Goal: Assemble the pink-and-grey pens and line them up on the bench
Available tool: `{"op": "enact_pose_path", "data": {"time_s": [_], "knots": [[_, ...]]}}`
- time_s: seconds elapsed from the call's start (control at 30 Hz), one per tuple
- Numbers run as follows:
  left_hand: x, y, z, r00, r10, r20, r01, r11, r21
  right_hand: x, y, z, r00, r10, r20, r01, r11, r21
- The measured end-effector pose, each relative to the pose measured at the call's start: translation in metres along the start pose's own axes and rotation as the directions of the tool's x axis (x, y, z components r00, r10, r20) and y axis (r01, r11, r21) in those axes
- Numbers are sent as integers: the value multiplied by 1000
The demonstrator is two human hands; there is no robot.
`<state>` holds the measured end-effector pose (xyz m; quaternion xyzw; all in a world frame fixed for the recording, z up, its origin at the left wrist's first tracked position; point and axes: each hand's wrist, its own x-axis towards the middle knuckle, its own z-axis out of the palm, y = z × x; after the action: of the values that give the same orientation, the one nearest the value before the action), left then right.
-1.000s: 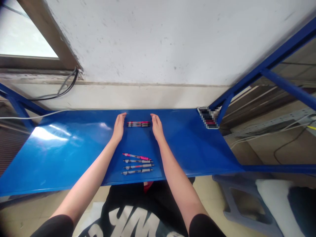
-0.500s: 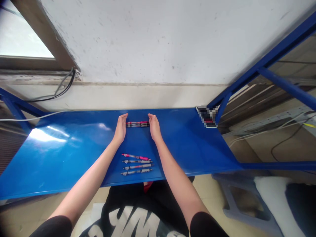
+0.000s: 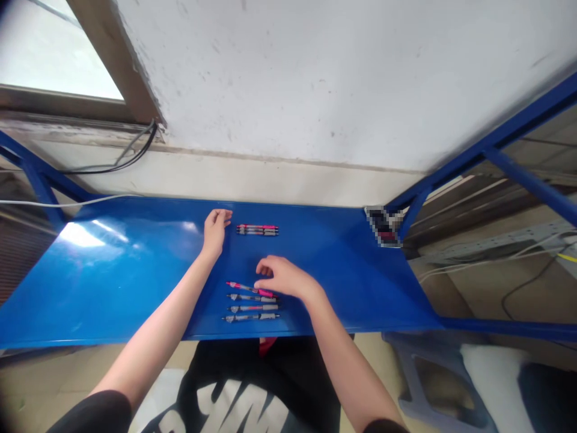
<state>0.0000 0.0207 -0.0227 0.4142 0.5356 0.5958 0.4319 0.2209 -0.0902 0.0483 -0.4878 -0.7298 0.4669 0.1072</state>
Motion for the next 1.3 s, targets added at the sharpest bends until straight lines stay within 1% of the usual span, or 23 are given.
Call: {"op": "enact_pose_path", "data": {"time_s": [0.1, 0.17, 0.3, 0.4, 0.5, 0.6, 0.67, 0.7, 0.73, 0.77, 0.8, 0.83, 0.87, 0.9, 0.93, 0.97, 1.03, 1.17, 1.23, 1.3], "knots": [[0, 6, -3, 1000, 6, -2, -6, 999, 49, -8, 2, 19, 997, 34, 64, -25, 991, -132], [-1, 10, -3, 1000, 7, 1, -7, 998, 57, -7, 5, 23, 998, 29, 53, -21, 989, -144], [-3, 15, -3, 1000, -1, 6, 0, 998, 63, -3, 6, 19, 999, -20, -25, 17, 992, -122], [-2, 14, -3, 1000, -1, 21, -1, 998, 62, -3, 3, 17, 1000, -7, -12, 5, 986, -169], [0, 12, -3, 999, 2, 42, -5, 998, 65, -3, 3, 22, 1000, -7, -7, 5, 973, -231], [-1, 14, -3, 996, 33, 77, -40, 995, 88, 2, 7, 23, 995, -70, -78, 51, 974, -220], [-4, 19, -3, 985, 98, 145, -117, 985, 129, 9, 12, 19, 983, -101, -156, 76, 984, -161], [-7, 22, -3, 969, 143, 203, -177, 971, 161, 15, 15, 15, 975, -89, -204, 66, 991, -115], [-10, 25, -3, 942, 188, 278, -248, 948, 199, 21, 18, 11, 973, -63, -222, 54, 998, -44], [-13, 28, -3, 905, 225, 361, -322, 916, 238, 29, 22, 7, 970, -46, -238, 57, 998, 40], [-17, 32, -4, 859, 264, 439, -408, 871, 274, 37, 25, 3, 961, -58, -271, 91, 990, 110], [-20, 34, -4, 799, 298, 522, -499, 814, 299, 45, 29, -1, 939, -81, -335, 146, 974, 172], [-22, 36, -4, 748, 309, 587, -560, 769, 308, 53, 33, -4, 918, -87, -387, 190, 952, 238], [-23, 37, -4, 711, 303, 634, -593, 743, 310, 60, 38, -6, 908, -74, -413, 219, 924, 314], [-24, 37, -5, 688, 288, 666, -606, 733, 309, 67, 42, -7, 894, -40, -446, 237, 887, 397], [-24, 37, -5, 680, 268, 682, -600, 738, 308, 72, 45, -7, 878, 6, -478, 250, 846, 470], [-21, 35, -6, 699, 230, 678, -557, 769, 314, 78, 52, -5, 857, 80, -509, 274, 766, 582], [-16, 32, -8, 773, 148, 617, -425, 843, 329, 77, 56, 0, 847, 150, -510, 304, 650, 696], [-16, 31, -8, 794, 99, 600, -359, 873, 330, 75, 56, 1, 844, 165, -510, 317, 613, 724], [-17, 32, -7, 807, 64, 587, -306, 896, 322, 73, 54, 0, 838, 181, -516, 319, 604, 730]]}}
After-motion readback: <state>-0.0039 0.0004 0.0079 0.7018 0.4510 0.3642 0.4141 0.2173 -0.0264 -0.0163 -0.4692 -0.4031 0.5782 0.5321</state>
